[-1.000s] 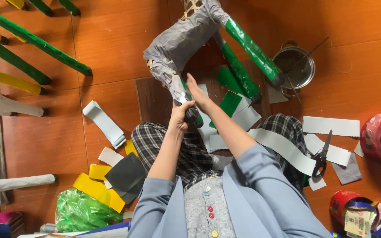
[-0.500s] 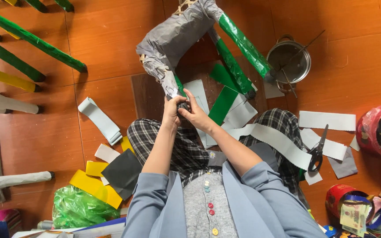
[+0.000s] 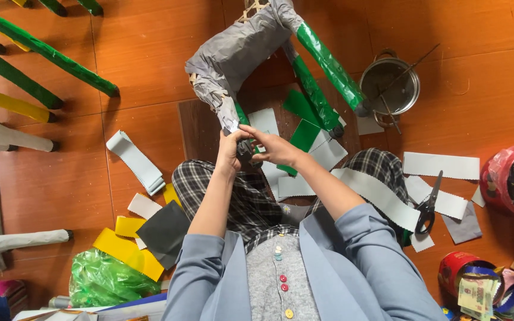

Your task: Applying green decorative strips to the legs and body of a paper-mache giraffe model while sitting on the floor.

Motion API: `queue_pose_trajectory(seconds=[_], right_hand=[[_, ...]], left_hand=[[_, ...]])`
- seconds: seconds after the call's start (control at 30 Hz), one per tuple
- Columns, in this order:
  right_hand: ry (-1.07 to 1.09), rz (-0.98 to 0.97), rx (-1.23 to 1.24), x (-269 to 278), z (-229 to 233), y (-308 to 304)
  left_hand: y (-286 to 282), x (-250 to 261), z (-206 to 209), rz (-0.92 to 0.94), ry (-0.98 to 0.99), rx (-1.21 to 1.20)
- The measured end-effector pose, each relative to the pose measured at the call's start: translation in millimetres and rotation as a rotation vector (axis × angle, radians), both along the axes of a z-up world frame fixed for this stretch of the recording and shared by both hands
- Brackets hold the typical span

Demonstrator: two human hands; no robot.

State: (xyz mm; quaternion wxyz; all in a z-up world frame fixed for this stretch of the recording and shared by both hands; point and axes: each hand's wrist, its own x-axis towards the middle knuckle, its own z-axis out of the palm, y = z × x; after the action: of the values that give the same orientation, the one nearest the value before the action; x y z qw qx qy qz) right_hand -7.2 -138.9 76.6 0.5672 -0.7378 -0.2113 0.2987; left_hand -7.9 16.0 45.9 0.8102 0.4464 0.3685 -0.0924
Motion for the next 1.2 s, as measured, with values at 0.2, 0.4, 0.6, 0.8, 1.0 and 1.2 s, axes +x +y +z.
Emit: queue_pose_trajectory(seconds=[0.2, 0.4, 0.6, 0.8, 1.0, 1.2], right_hand=[[-0.132, 0.028, -0.136, 1, -8, -3], [-0.089, -0.033, -0.546, -32, -107, -67], [-0.176, 0.174, -1.258, -87, -211, -112], [-0.331, -0.034, -1.099, -105, -195, -95], [-0.340, -0.214, -0.687, -99, -165, -100], [-0.536, -0.236, -0.730, -94, -168, -106]], left_hand=[[-3, -3, 18, -0.038, -0.015, 0.056], [15, 4, -24, -0.110, 0.050, 0.024], [20, 11, -58, -0.105, 0.049, 0.030], [19, 12, -40, -0.100, 0.101, 0.034], [35, 22, -72, -0.100, 0.137, 0.051], [47, 27, -84, -0.104, 0.148, -0.024]])
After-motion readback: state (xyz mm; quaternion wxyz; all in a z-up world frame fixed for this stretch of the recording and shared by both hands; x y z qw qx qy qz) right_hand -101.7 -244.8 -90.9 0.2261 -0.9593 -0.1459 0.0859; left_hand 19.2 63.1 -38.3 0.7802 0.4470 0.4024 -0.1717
